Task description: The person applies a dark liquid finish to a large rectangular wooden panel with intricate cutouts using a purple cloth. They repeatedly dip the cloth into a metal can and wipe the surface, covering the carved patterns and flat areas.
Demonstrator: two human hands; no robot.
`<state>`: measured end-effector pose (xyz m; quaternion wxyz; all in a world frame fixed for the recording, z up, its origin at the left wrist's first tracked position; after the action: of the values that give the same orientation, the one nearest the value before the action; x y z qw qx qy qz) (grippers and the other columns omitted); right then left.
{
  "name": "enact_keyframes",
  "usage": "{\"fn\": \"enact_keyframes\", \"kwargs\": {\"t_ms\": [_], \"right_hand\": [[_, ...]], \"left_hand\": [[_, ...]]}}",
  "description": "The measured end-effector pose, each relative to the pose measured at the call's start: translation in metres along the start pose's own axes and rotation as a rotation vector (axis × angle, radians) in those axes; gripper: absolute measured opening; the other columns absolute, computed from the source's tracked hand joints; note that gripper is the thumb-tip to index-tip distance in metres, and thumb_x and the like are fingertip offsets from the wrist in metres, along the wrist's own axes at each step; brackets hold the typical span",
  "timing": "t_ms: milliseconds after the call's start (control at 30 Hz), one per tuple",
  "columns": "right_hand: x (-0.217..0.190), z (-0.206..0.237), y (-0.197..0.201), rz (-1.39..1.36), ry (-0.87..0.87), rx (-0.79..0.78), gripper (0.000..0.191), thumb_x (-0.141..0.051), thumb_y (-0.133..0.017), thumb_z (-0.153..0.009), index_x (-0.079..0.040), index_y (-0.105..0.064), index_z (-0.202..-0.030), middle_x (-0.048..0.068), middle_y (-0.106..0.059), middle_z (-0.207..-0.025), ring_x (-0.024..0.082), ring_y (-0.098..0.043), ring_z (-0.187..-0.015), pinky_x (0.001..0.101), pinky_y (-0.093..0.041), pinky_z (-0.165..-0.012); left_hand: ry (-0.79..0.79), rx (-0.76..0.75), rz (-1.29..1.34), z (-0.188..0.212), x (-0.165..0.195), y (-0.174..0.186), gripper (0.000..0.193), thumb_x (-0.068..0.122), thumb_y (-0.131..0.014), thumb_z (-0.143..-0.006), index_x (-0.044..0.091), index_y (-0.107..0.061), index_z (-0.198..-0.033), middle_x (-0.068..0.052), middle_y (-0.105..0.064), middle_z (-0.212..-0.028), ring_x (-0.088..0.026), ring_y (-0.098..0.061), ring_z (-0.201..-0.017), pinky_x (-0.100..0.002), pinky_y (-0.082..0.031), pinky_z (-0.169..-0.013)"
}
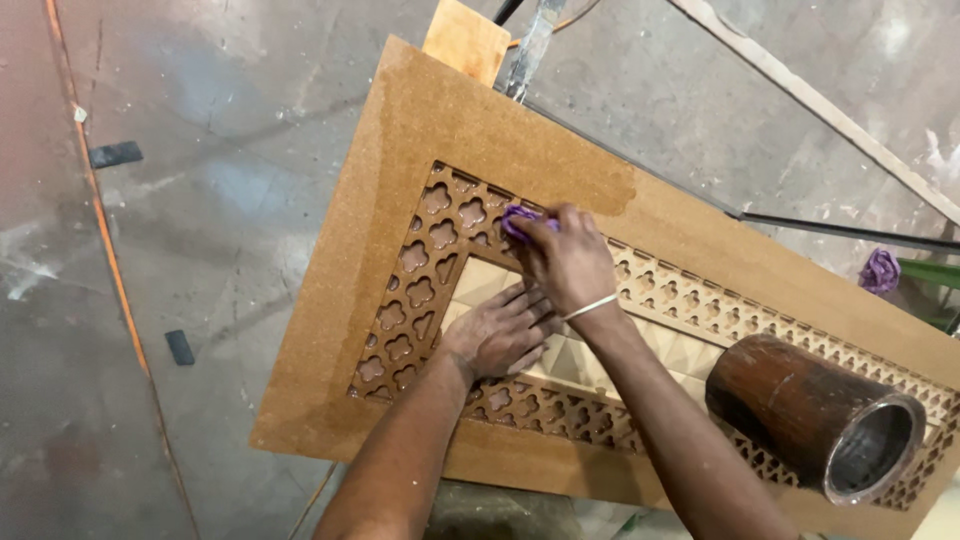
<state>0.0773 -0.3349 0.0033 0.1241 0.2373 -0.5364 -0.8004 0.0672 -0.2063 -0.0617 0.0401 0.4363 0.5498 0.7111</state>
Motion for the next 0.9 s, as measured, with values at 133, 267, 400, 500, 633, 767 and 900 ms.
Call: {"fn": "enact_keyframes", "kwargs": {"t_ms": [133,267,400,500,633,767,900], "right_hand": [[0.028,0.009,0.030,-0.109,-0.096,0.131,0.038,-0.014,-0.069,-0.087,-0.011,-0.072,-0.125,0.018,-0.065,-0.114,0.035,-0.060,-0.108,0.0471,-0.052,-0.096],[0.021,0.007,0.028,-0.062,-0.053,0.184,0.037,-0.013,-0.071,-0.086,-0.010,-0.073,-0.123,0.019,-0.065,-0.112,0.034,-0.061,-0.103,0.0462,-0.052,-0.093],[0.013,-0.010,0.010,0.027,-0.103,0.167,0.028,-0.026,-0.076,-0.089,-0.006,-0.072,-0.108,0.018,-0.065,-0.108,0.031,-0.062,-0.096,0.0446,-0.053,-0.085],[0.018,-0.019,0.012,-0.051,-0.212,0.241,0.027,-0.023,-0.076,-0.088,-0.001,-0.069,-0.103,0.015,-0.066,-0.099,0.030,-0.063,-0.093,0.0463,-0.052,-0.082],[0.018,-0.024,0.018,0.007,-0.216,0.226,0.016,-0.018,-0.073,-0.091,-0.004,-0.071,-0.098,0.012,-0.067,-0.094,0.027,-0.063,-0.087,0.0444,-0.052,-0.082],[0.005,-0.023,0.024,-0.013,-0.064,0.267,0.014,-0.015,-0.077,-0.082,-0.008,-0.073,-0.094,0.012,-0.068,-0.093,0.031,-0.063,-0.089,0.0448,-0.051,-0.082],[0.005,-0.024,0.024,-0.019,-0.098,0.313,0.020,-0.011,-0.077,-0.082,-0.006,-0.073,-0.100,0.012,-0.067,-0.095,0.031,-0.063,-0.091,0.0450,-0.051,-0.084]], "left_hand": [[0.027,0.132,-0.014,0.002,0.000,0.018,0.051,0.040,-0.041,-0.105,0.012,-0.050,-0.146,-0.013,-0.040,-0.162,-0.025,-0.033,-0.153,-0.045,-0.015,-0.129],[0.013,0.045,-0.022,-0.001,0.002,0.019,0.047,0.040,-0.041,-0.103,0.011,-0.053,-0.138,-0.013,-0.041,-0.160,-0.027,-0.033,-0.151,-0.046,-0.016,-0.127],[0.055,-0.199,-0.022,0.001,-0.002,-0.004,0.041,0.041,-0.035,-0.110,0.015,-0.055,-0.134,-0.013,-0.036,-0.164,-0.027,-0.028,-0.156,-0.047,-0.011,-0.131],[0.026,0.049,-0.047,-0.002,0.000,0.011,0.052,0.042,-0.036,-0.105,0.012,-0.049,-0.144,-0.014,-0.040,-0.160,-0.027,-0.032,-0.151,-0.046,-0.013,-0.128],[0.006,0.115,-0.023,-0.001,0.002,0.005,0.059,0.043,-0.035,-0.100,0.012,-0.043,-0.149,-0.012,-0.039,-0.160,-0.026,-0.031,-0.149,-0.046,-0.011,-0.126],[0.028,-0.022,-0.072,-0.001,-0.001,-0.009,0.057,0.044,-0.033,-0.107,0.012,-0.040,-0.154,-0.012,-0.034,-0.164,-0.025,-0.027,-0.155,-0.045,-0.008,-0.130],[0.002,0.109,-0.044,-0.004,0.000,0.004,0.060,0.043,-0.035,-0.100,0.013,-0.042,-0.151,-0.010,-0.037,-0.160,-0.025,-0.030,-0.149,-0.045,-0.010,-0.126]]}}
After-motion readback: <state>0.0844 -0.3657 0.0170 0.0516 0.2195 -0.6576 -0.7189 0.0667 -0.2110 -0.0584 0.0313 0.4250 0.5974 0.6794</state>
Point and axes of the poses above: each hand's wrist, its own z-axis away from the middle knuckle, its own y-axis out of the back of the hand, x = y × z, the point moved 9 cm from there along -z, towards the middle knuckle
